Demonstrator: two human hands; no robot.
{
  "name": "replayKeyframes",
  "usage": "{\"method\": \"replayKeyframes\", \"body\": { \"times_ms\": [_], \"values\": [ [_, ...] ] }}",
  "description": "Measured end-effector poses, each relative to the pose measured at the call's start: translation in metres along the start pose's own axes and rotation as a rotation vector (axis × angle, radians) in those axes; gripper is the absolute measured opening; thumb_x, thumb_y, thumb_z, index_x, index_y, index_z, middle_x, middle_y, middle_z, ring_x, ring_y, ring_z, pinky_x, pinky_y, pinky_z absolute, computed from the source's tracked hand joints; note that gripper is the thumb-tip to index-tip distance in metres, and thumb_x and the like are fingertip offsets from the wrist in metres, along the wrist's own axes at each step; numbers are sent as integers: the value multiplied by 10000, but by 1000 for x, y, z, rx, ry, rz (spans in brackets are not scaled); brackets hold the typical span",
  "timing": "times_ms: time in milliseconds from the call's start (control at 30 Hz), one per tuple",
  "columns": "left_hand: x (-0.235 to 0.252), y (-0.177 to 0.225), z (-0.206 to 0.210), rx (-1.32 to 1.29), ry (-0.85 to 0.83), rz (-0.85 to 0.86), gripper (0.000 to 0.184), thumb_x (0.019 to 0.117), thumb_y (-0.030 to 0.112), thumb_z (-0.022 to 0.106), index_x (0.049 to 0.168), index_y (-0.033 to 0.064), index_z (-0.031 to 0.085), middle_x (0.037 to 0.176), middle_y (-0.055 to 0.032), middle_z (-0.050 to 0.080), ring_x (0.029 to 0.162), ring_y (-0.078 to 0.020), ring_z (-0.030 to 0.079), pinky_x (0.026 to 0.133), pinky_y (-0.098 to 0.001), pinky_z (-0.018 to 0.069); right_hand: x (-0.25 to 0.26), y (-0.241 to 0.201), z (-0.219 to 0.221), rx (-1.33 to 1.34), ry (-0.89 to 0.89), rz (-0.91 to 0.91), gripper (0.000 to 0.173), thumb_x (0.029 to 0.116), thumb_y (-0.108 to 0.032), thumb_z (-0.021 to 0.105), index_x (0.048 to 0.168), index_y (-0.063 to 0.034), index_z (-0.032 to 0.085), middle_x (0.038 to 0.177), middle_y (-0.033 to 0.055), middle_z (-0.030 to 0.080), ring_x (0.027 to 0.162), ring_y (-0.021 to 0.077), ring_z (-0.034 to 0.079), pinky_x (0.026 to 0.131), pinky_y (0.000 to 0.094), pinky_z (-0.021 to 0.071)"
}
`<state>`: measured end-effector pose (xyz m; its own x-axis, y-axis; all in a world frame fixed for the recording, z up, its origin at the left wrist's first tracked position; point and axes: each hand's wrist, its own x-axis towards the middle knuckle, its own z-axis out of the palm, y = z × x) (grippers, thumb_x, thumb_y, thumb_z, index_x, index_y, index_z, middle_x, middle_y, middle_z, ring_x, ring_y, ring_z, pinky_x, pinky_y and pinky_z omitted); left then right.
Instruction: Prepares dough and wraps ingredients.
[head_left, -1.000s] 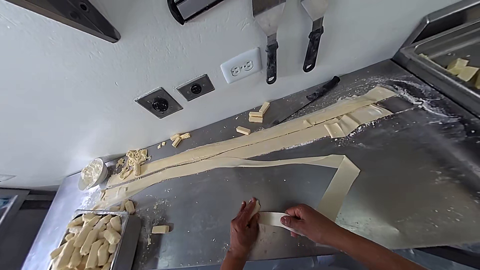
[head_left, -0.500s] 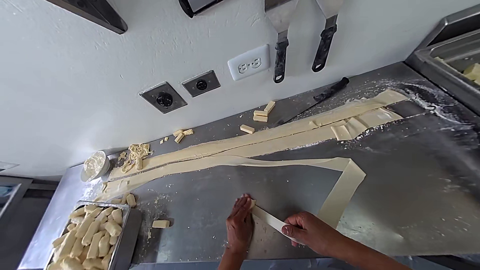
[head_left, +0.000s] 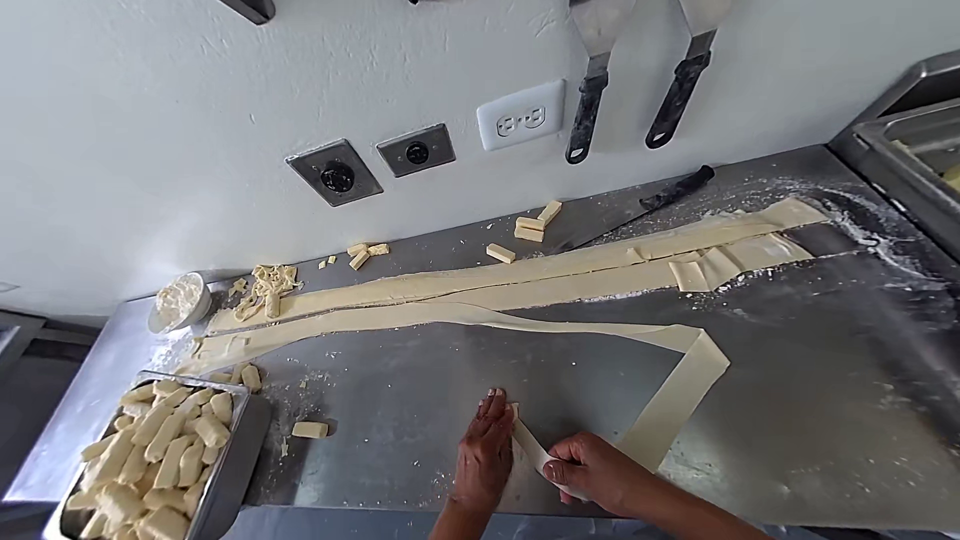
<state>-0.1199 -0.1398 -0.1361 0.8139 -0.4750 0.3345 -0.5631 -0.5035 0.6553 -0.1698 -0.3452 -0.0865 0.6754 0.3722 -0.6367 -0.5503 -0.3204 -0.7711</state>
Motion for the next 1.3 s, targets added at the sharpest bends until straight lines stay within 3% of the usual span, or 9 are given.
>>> {"method": "replayKeyframes", "body": {
  "times_ms": [167,367,600,700,833,900,1000,1167,1300],
  "values": [
    [-14,22,-9,-116,-138,-122,318,948,67,524,1136,-65,743,1335,-305,617,1296,-472,567,1123,-562,423,19,-14,8,54,-89,63,212,1076,-210,522,1145,-23,593,879,35,651,640,77,559,590,256,464],
    [17,39,-41,-667,-61,-756,304,911,-36,670,1207,-109,655,1130,-174,734,1020,-152,724,937,-298,582,27,-42,14,-220,32,-10,426,1058,-320,563,1291,34,603,1134,221,662,1054,318,649,960,497,495],
    [33,29,-90,-786,-228,-834,344,936,20,655,1261,-78,600,1065,-92,716,917,-96,699,870,-274,578,32,-91,-2,-635,-25,-210,402,1088,-277,499,1013,82,664,1018,243,650,998,373,631,913,521,474],
    [27,13,-110,-833,-7,-877,325,983,19,575,1288,-91,556,1067,-99,707,894,-132,702,843,-297,590,47,-90,-20,-515,172,-282,374,1082,-263,503,1169,41,703,1131,222,689,1091,340,651,998,498,489],
    [21,14,-133,-1119,118,-940,363,1044,2,447,1399,-71,425,1126,-98,682,925,-159,712,858,-316,598,56,-104,-16,-724,268,-399,1034,866,-493,772,1562,102,293,1538,358,391,1435,525,372,1176,658,281],
    [20,21,-130,-1217,112,-915,383,1051,9,422,1427,-55,385,1137,-91,667,943,-159,706,878,-320,593,56,-110,13,-692,216,-654,1163,704,-368,916,1561,104,289,1541,308,429,1434,456,419,1191,582,330],
    [12,30,-119,-1348,147,-862,297,1079,74,349,1353,-1,437,1040,-57,693,918,-145,709,860,-325,599,64,-107,49,-699,172,-947,1098,669,-183,918,1540,123,322,1420,264,574,1326,384,560,1156,455,418],
    [7,47,-105,-1310,359,-1064,630,1107,441,60,1323,41,497,902,-38,709,746,-123,700,652,-293,594,70,-84,73,-852,345,-1272,838,757,-402,805,1443,2,545,1169,121,727,1129,281,676,1041,456,494],
    [-7,36,-89,-1112,399,-1098,483,1120,355,180,1179,23,526,704,3,584,533,-79,556,504,-249,504,60,-71,76,-817,245,-1094,906,692,-374,884,1424,51,560,1343,218,656,1280,399,607,1067,581,476]
  ]
}}
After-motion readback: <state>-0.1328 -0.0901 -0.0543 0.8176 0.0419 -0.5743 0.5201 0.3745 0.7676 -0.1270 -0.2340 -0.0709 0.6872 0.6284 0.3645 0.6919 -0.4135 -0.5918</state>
